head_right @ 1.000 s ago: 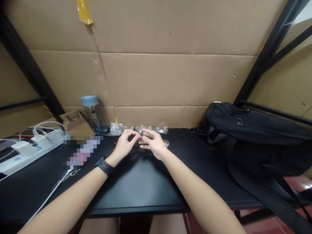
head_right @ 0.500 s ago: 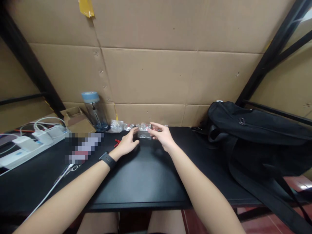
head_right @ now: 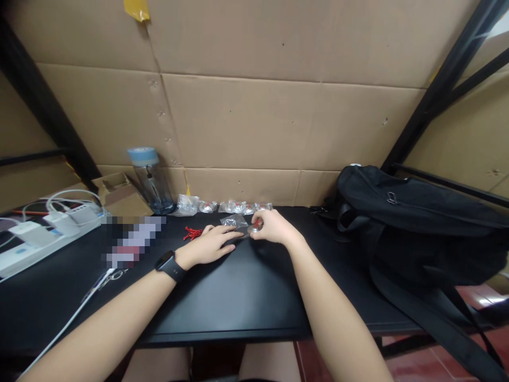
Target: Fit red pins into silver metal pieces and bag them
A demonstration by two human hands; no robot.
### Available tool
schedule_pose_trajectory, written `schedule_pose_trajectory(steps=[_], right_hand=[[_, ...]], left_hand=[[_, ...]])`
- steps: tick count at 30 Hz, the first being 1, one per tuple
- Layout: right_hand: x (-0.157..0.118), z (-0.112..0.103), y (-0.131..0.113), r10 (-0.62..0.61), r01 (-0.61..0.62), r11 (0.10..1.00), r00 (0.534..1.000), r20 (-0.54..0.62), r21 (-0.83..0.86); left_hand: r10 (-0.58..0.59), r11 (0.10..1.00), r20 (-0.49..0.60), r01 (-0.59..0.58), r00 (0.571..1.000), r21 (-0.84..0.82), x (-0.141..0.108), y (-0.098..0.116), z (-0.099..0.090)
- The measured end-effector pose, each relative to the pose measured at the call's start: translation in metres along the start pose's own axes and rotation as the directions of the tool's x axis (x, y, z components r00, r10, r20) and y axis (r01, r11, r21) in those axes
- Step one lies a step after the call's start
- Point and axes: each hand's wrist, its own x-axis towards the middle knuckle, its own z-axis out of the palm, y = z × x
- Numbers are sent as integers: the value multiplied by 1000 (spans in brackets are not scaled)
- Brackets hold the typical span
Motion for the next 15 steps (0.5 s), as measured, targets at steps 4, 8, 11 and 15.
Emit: schedule_pose_trajectory(steps=[4,8,11,15], right_hand=[[1,8,-2,16,-14,998,999,46,-58],[4,15,3,59,-54,993,997,49,-102],[5,17,6,89,-83,985,996,29,-152],[5,21,4,57,-52,993,997,43,-108]], left_hand=[[24,999,-32,-24,999,-26,-1,4,-2],[72,995,12,-71,997,-63,-1,8,-7],[80,995,79,-74,994,-71,-2,8,-10],[67,994,95,-58,993,-89,-2,7,-10]])
